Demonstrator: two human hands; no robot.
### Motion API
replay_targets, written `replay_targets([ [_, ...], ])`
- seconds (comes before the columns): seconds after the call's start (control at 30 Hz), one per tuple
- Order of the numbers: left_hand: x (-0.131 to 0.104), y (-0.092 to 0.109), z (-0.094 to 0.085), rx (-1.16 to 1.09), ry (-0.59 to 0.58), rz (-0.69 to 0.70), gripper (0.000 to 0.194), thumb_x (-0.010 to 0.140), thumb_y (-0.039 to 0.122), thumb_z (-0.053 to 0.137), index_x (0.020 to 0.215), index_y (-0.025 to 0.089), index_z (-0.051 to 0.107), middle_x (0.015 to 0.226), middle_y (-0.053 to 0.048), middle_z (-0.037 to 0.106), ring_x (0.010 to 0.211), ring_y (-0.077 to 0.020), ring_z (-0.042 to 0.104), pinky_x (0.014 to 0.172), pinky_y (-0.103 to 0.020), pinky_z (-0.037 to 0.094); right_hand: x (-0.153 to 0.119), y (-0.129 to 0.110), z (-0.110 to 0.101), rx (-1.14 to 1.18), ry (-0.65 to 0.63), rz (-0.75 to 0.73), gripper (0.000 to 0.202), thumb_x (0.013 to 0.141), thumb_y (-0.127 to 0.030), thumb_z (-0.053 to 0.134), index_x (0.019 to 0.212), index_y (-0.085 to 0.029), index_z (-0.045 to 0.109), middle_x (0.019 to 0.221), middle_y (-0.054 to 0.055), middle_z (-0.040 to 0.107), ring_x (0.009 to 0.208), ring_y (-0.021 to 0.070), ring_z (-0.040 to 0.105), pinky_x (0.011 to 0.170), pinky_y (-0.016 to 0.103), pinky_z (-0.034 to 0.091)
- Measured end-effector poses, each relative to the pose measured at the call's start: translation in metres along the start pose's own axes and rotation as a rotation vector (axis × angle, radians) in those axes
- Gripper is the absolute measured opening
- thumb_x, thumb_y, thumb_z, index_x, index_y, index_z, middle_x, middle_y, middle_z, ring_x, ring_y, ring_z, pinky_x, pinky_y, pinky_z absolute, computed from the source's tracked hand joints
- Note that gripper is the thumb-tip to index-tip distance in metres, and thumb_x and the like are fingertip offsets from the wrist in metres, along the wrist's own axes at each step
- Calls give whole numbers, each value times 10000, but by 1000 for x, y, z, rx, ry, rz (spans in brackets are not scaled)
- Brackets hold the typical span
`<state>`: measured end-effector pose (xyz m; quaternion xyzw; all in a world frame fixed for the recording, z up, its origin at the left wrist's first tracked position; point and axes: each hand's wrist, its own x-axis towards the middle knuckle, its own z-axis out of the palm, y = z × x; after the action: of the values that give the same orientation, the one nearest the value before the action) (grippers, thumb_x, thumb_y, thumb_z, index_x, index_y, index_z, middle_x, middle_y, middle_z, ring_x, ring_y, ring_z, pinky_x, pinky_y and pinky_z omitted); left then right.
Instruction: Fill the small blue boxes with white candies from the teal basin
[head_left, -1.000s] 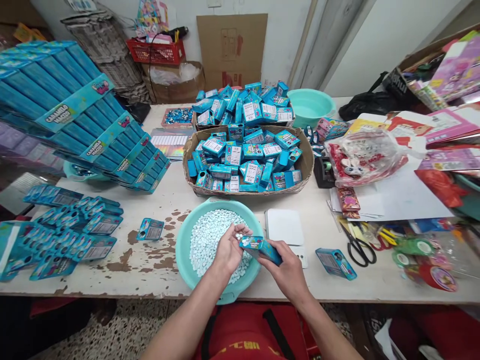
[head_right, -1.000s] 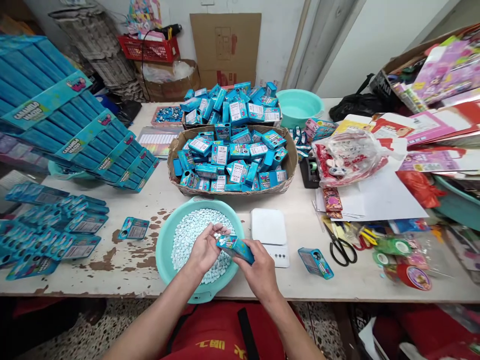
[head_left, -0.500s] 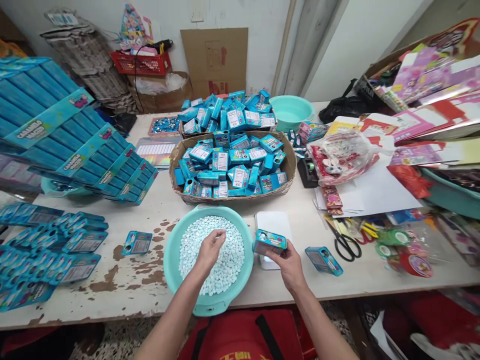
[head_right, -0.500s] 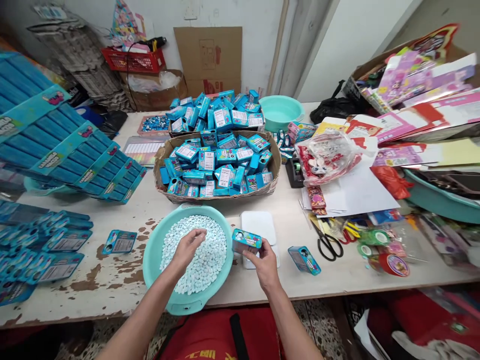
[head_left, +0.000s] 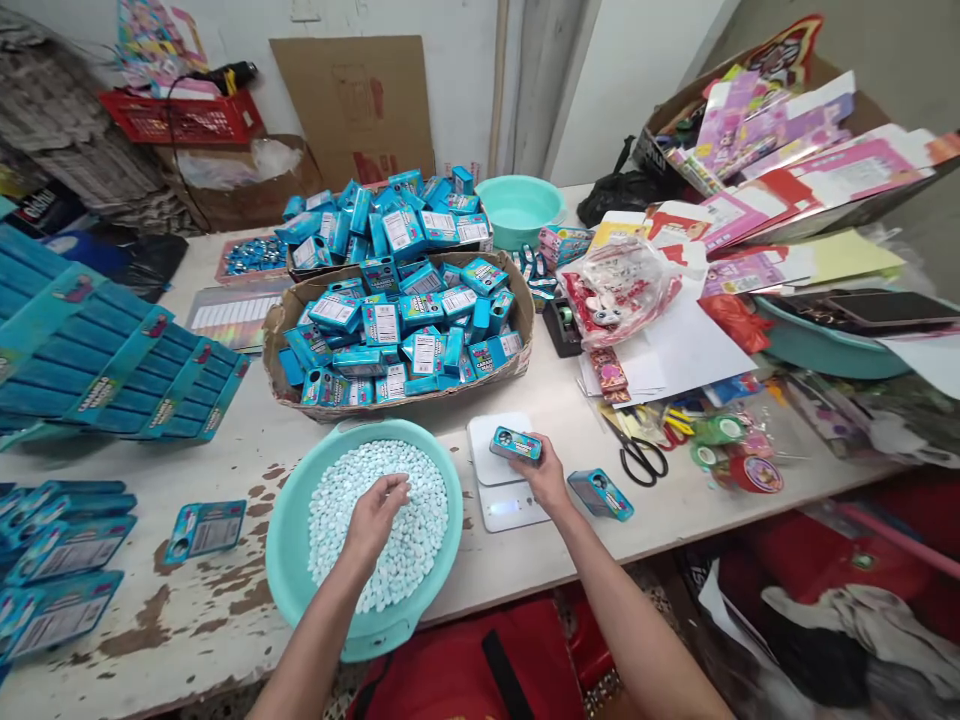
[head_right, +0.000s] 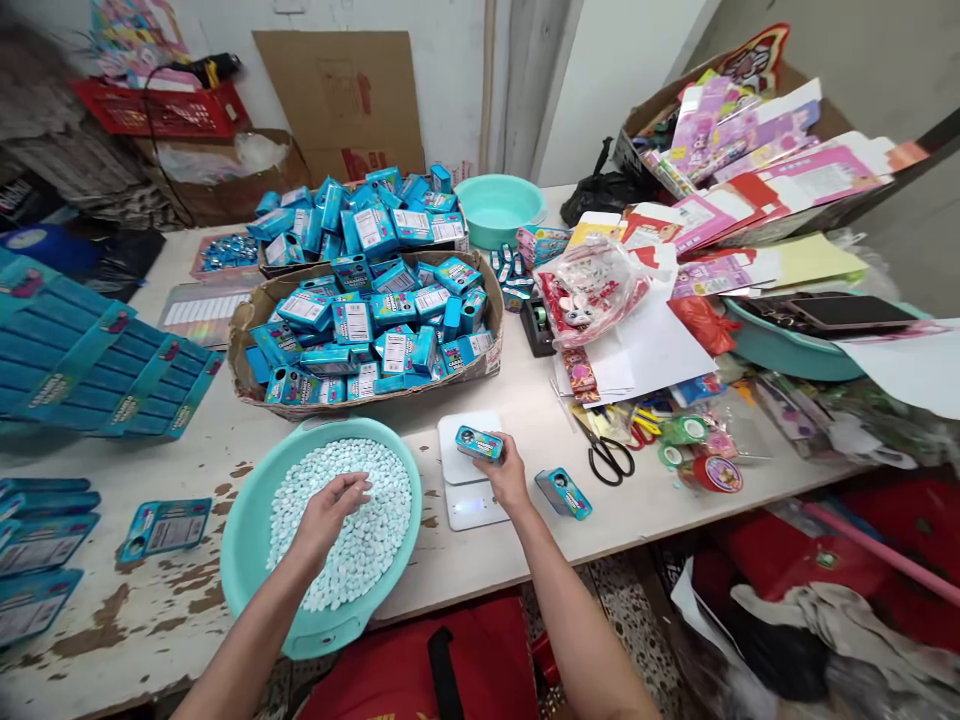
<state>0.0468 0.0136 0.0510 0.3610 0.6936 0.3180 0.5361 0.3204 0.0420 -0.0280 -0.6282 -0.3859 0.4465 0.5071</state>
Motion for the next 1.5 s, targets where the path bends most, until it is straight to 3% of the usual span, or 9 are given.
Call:
replay_targets([
  [0.13,4,4,2,7,-1,16,600,598,619,634,970,148,632,993,-122,669,875,-270,645,853,-413,443,-27,-16,-24,-220,67,-215,541,645,-340,736,1136,-215,544,1170,90,565,1085,260,533,898,433,461],
  [0.27,9,9,4,3,13,22,629,566,635,652,957,142,636,975,-122,671,868,-271,647,853,-412,447,-61,-24,-70,-571,415,-447,496,771,-397,648,1200,-195,503,1143,133,545,1088,278,501,900,474,435],
  [0.47,20,14,12,-11,17,37,599,575,614,659,945,144,635,967,-113,672,845,-253,651,841,-396,458,-64,7,-118,-689,537,-224,846,551,-606,724,1201,-121,483,1161,193,522,1142,367,434,962,585,310],
  [0.73,27,38,35,220,-37,193,442,716,526,570,970,170,632,958,-82,674,875,-236,629,830,-362,452,-66,9,-119,-376,549,160,516,539,-543,710,870,-159,619,774,52,638,755,250,570,760,427,443],
  [0.9,30,61,64,440,-114,405,351,804,417,491,1047,192,608,1010,-71,650,864,-212,609,792,-348,462,-90,2,-132,-304,584,233,540,508,-508,750,898,-156,627,782,47,663,745,237,581,759,398,443],
  [1.1,41,82,119,856,-350,837,566,741,321,631,1275,243,459,1340,-96,455,1225,-287,393,961,-429,367,-100,-8,-126,-246,586,232,498,510,-477,764,868,-157,629,753,32,676,713,217,591,736,370,464],
  [1.23,49,77,146,1042,-502,786,382,769,235,591,1148,223,543,1192,-113,540,1114,-281,487,885,-396,400,-93,-20,-104,-230,534,227,493,504,-480,762,858,-166,623,744,39,677,707,224,594,706,364,482],
  [1.37,38,72,110,853,-287,697,303,809,294,546,1098,202,549,1073,-90,589,958,-236,565,798,-320,422,-79,-23,-73,-179,445,142,561,519,-475,772,959,-180,587,824,42,671,750,224,607,724,366,491],
  [1.5,-5,73,-3,693,244,619,458,796,479,533,1157,200,505,1076,-87,600,957,-247,571,802,-316,423,-57,-19,-36,-135,275,40,542,542,-475,769,957,-181,582,857,41,656,778,216,607,738,355,490],
])
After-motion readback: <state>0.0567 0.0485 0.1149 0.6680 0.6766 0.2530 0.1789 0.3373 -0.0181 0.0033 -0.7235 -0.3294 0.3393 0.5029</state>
